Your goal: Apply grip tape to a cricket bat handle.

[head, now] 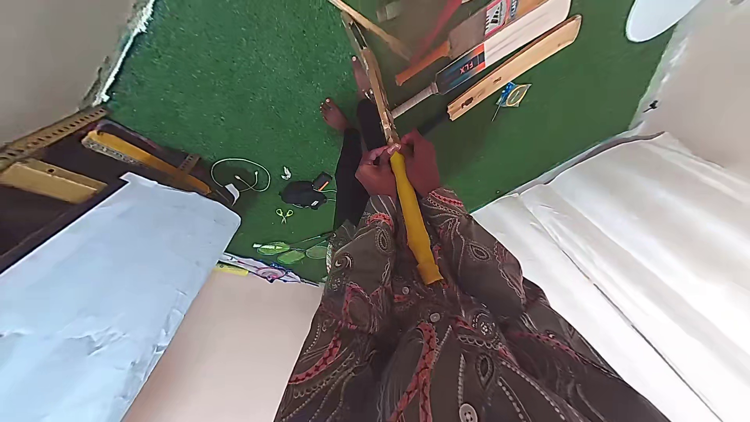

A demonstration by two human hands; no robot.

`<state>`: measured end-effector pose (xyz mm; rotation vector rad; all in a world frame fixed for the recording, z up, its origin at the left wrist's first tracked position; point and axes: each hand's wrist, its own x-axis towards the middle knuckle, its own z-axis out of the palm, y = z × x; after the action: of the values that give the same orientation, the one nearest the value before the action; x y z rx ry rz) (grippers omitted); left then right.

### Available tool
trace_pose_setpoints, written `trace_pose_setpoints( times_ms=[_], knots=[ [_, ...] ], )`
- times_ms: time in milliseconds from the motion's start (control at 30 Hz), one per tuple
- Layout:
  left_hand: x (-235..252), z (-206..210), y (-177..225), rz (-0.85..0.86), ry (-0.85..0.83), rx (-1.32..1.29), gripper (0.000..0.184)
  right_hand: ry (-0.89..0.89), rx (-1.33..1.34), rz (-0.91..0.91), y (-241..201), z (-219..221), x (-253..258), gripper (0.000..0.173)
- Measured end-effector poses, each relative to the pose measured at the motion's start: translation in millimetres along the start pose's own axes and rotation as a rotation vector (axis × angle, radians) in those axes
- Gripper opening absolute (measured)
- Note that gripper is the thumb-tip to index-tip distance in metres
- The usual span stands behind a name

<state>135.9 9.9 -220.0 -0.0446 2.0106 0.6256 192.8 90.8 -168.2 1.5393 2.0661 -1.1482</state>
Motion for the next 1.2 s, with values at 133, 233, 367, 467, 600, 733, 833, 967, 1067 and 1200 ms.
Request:
trace_pose_setpoints(
  times_ms=[133, 233, 367, 467, 600, 733, 833, 967, 1067, 1200],
  knots=[
    [-23, -4, 45, 0.003, 0.008, -0.023, 0.025, -0.109, 0.28, 0.273, 49, 31, 38, 0.021],
    [-28, -12, 85, -0.124, -0.049, -0.057, 0.026, -0.066, 0.291, 0.299, 50, 29, 50, 0.022],
    [2, 40, 15, 0.027, 0.206, -0.071, 0.019, -0.066, 0.279, 0.285, 62, 27, 53, 0.022],
    [11, 39, 23, -0.116, 0.034, -0.061, 0.023, -0.061, 0.365, 0.279, 75, 21, 57, 0.02],
    [9, 29, -2, -0.006, -0.064, -0.136, 0.023, -0.072, 0.583, 0.234, 85, 31, 54, 0.023],
    [6, 8, -1, -0.15, -0.15, -0.139, 0.041, -0.011, 0.821, 0.345, 70, 49, 49, 0.028],
    [-4, -11, 10, -0.332, -0.325, -0.141, 0.058, 0.018, 1.076, 0.463, 68, 40, 46, 0.033],
    [-30, -26, 26, -0.494, -0.651, -0.257, 0.054, -0.046, 1.062, 0.357, 74, 20, 28, 0.036],
    [-40, -29, 27, -0.441, -0.703, -0.232, 0.048, -0.086, 0.984, 0.281, 54, -15, -14, 0.041],
    [-32, -40, 52, -0.325, -0.655, -0.301, 0.043, -0.109, 1.002, 0.139, 26, -73, -51, 0.047]
  ],
)
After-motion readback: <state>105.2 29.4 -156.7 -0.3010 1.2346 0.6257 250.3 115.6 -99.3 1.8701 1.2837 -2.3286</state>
